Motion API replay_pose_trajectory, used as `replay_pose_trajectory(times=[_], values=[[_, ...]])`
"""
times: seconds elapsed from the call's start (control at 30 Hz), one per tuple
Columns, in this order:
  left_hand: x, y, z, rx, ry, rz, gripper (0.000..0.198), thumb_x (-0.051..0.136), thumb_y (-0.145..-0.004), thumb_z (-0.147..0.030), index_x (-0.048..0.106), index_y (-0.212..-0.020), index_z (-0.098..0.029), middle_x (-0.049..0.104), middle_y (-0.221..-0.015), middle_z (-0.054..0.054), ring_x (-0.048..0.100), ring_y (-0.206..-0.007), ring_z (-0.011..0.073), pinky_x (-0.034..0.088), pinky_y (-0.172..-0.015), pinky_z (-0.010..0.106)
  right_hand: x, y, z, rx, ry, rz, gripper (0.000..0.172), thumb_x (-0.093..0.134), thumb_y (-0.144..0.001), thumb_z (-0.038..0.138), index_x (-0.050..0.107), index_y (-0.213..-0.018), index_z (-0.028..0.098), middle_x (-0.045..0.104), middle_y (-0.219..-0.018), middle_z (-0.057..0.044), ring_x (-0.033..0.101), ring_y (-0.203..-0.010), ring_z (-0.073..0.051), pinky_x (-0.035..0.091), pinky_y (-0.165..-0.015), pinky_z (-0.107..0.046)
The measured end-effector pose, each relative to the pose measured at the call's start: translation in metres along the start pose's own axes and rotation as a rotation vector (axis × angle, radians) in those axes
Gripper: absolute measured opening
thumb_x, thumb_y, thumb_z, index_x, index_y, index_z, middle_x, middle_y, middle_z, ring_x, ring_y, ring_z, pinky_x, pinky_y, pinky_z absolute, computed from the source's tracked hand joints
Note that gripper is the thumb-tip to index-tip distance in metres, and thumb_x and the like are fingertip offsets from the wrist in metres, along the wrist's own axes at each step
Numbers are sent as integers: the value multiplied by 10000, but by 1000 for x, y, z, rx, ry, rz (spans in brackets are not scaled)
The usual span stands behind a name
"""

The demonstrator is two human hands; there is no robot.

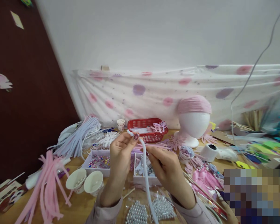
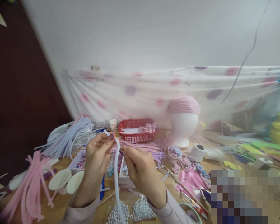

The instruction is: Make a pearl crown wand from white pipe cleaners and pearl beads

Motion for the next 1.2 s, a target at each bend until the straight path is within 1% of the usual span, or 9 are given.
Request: replay_pose_trajectory(times=[0.1,0.27,0.47,0.6,0.73,0.8,1.0,1.1,1.2], values=[[5,0,-5,-32,27,67,183,866,-625,-254,721,-698,-167,704,-622,-4,644,-576,108,525,-628,208,2,-1,-6,89,-183,71,223,477,-969,246,694,-988,200,605,-673,-9,534,-591,-134,408,-568,-249],[11,3,0,-109,1,226,134,829,-713,-258,765,-797,-175,729,-688,13,645,-589,100,518,-599,184,15,-2,-17,323,-704,217,271,487,-978,412,564,-834,196,407,-463,100,293,-393,-65,239,-409,-192],[14,4,5,-152,31,285,173,838,-713,-290,785,-838,-184,753,-726,31,679,-637,115,527,-625,171,20,0,-21,371,-818,117,322,565,-933,468,543,-757,200,296,-447,125,178,-360,-44,129,-358,-186],[17,8,1,-81,53,238,127,833,-726,-284,787,-820,-213,763,-753,11,704,-695,115,548,-707,174,20,4,-23,339,-814,31,273,573,-947,427,594,-832,181,301,-522,106,207,-413,-44,167,-380,-175],[22,15,0,-29,80,224,79,811,-756,-297,779,-804,-242,763,-744,-9,720,-719,123,564,-742,198,23,7,-19,362,-910,65,281,542,-962,433,552,-811,196,281,-463,126,204,-366,-45,222,-358,-168],[22,18,-1,8,39,222,69,786,-787,-306,775,-818,-245,765,-763,-7,724,-760,128,561,-749,192,20,9,-16,338,-854,50,270,524,-971,425,562,-832,197,327,-471,116,244,-370,-49,240,-363,-170],[13,19,-4,87,-77,173,71,767,-812,-288,782,-869,-248,767,-809,-8,711,-765,98,544,-755,153,5,10,-2,178,-407,0,189,450,-1001,260,607,-917,198,423,-577,72,365,-473,-67,285,-454,-196],[17,15,-1,10,9,204,146,798,-771,-343,800,-884,-251,768,-750,3,727,-735,121,567,-752,184,-1,6,3,108,-291,-13,194,447,-985,211,570,-835,196,425,-588,66,372,-499,-75,298,-477,-204],[26,12,6,-83,106,311,191,796,-762,-390,808,-899,-259,785,-776,30,743,-737,163,593,-751,247,-4,3,2,92,-266,-48,192,444,-986,218,555,-830,200,394,-570,74,339,-474,-78,297,-470,-206]])
Point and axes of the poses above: each hand's wrist, its own y-axis away from the middle knuckle, its own x-axis out of the palm, z = x × y, the point moved 6 cm from there along -y, towards the middle knuckle
